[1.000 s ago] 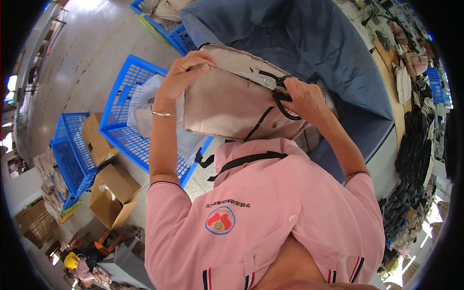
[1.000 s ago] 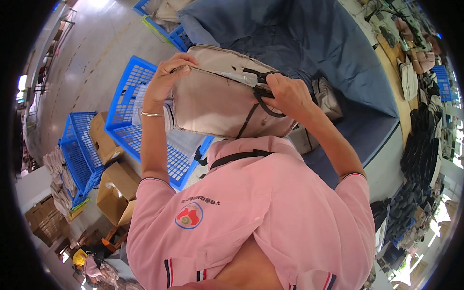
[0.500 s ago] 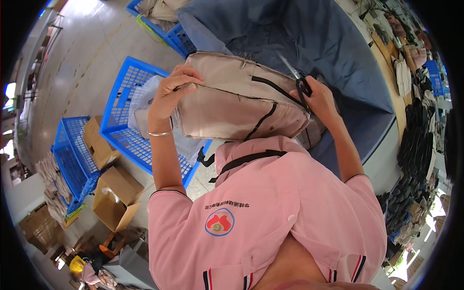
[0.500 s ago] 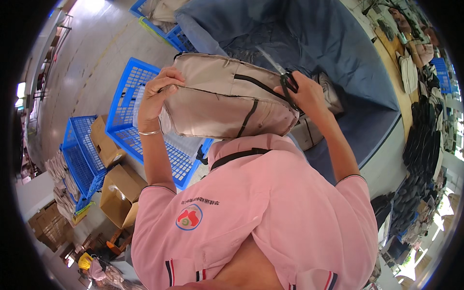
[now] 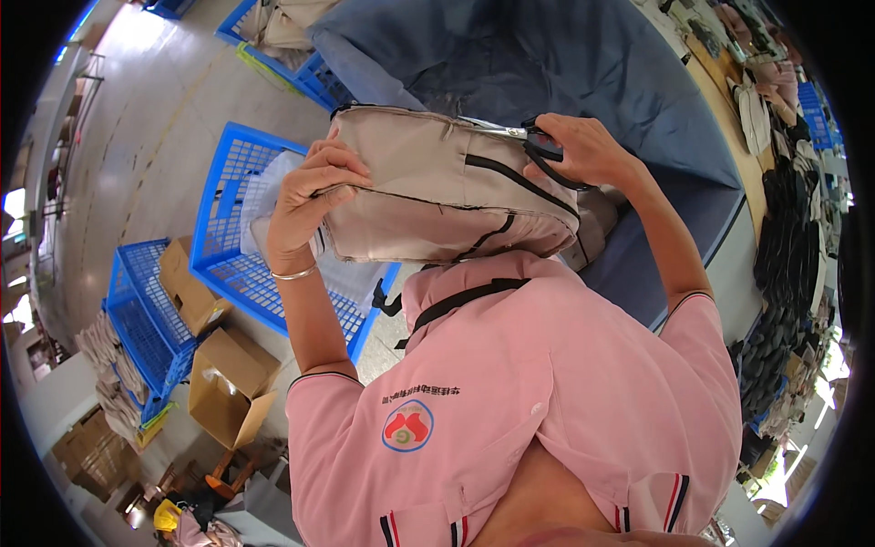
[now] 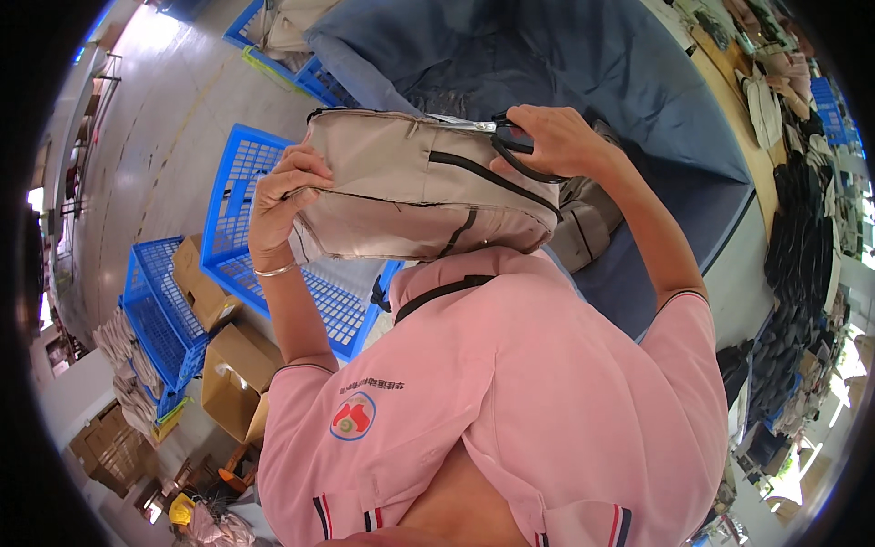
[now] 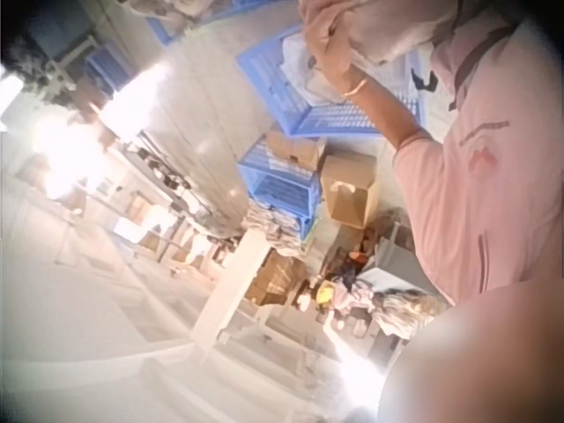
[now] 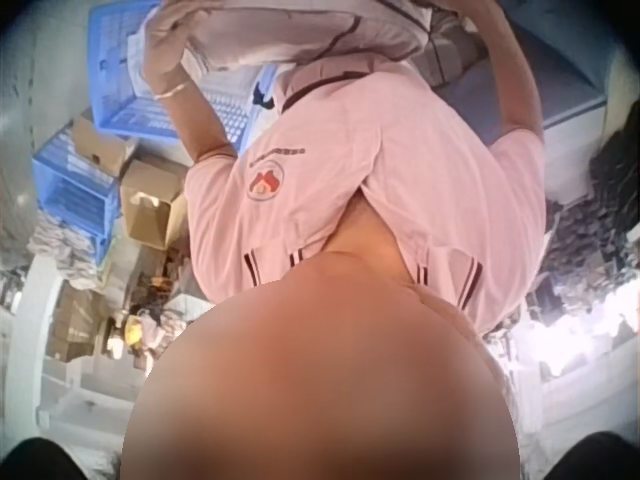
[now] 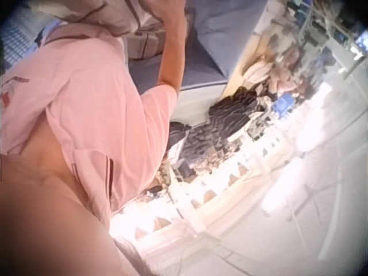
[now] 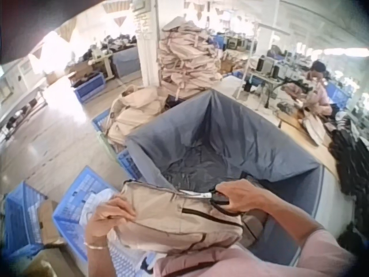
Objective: Trim loose threads and excess material from finished backpacks using scissors.
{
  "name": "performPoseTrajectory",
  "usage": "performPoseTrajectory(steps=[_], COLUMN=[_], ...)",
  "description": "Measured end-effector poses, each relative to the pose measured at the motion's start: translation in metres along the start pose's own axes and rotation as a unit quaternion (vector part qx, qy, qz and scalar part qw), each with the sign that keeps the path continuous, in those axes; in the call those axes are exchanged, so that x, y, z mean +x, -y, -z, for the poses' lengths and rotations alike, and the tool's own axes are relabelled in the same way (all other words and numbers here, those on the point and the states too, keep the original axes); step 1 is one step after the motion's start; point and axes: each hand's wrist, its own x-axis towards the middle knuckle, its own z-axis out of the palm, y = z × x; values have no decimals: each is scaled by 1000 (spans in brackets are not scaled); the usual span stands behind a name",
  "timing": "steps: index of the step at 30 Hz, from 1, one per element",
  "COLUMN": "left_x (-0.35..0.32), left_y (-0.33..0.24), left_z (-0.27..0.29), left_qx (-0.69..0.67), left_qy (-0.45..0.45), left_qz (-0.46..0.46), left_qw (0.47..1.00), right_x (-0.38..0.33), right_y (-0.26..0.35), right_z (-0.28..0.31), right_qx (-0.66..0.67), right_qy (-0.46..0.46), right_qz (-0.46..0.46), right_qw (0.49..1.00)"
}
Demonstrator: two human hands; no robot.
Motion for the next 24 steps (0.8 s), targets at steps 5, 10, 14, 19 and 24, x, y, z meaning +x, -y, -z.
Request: performPoseTrajectory(steps=[5,10,14,19,24], left_x=[-1,-6,-20,-83,-219], left_y=[2,5,1,-2,-12], left_z=[1,1,0,35,110], left_qx=[3,-1,17,57,121], left_qy=[-3,-9,-31,-215,-466], left_qz=[-2,6,18,65,109], left_qw=[1000,1000,999,973,870], right_x=[4,3,2,-21,-67], right_y=[-2,-6,-4,-44,-71], right_z=[-2,-18,-18,-37,-83], right_qx=[12,80,85,257,374], right_qy=[38,25,21,-182,-177], right_qz=[-14,-19,-22,-155,-299], right_qw=[999,996,996,937,860])
